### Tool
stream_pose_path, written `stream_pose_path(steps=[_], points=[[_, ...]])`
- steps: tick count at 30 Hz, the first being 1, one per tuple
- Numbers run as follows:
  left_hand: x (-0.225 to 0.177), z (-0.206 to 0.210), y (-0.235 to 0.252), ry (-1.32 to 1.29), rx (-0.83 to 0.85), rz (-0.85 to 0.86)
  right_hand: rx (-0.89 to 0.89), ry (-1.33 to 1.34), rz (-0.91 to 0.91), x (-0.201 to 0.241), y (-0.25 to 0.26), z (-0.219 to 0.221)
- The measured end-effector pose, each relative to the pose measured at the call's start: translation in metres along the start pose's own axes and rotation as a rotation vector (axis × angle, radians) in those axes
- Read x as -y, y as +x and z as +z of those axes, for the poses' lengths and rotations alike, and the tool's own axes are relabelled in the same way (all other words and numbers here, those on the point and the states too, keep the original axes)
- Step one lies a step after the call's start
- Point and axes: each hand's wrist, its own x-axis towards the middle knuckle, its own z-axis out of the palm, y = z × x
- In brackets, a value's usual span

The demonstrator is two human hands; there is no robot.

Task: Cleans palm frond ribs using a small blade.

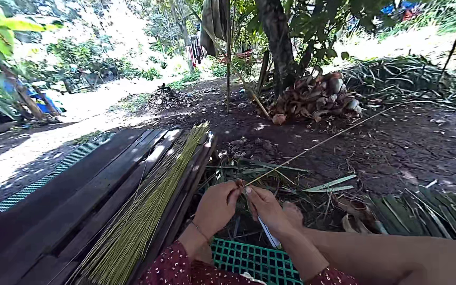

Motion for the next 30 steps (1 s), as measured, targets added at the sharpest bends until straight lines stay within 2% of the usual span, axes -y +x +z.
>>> stream_pose_path(steps=[4,8,12,15,19,23,27,30], points=[[0.006,0.0,-0.007,0.033,-0.12,0.075,-0.248,0.079,-0.097,0.019,-0.001,-0.041],[0.028,-0.012,-0.023,-0.035,-0.146,0.084,-0.451,0.091,-0.201,0.036,-0.002,-0.094],[0.051,-0.044,-0.048,-0.055,-0.039,-0.01,-0.595,0.111,-0.253,0.048,0.008,-0.144],[0.06,-0.058,-0.052,-0.049,0.066,-0.091,-0.641,0.127,-0.253,0.051,0.017,-0.163],[0.039,-0.044,-0.022,0.041,0.138,-0.078,-0.513,0.115,-0.218,0.032,0.022,-0.152],[0.001,0.001,0.028,0.069,0.041,0.096,-0.287,0.125,-0.195,0.007,0.019,-0.119],[-0.035,0.033,0.072,0.123,0.035,0.144,-0.078,0.117,-0.241,-0.007,0.017,-0.095],[-0.038,0.045,0.088,0.172,0.024,0.158,-0.065,0.112,-0.273,-0.013,0.024,-0.105]])
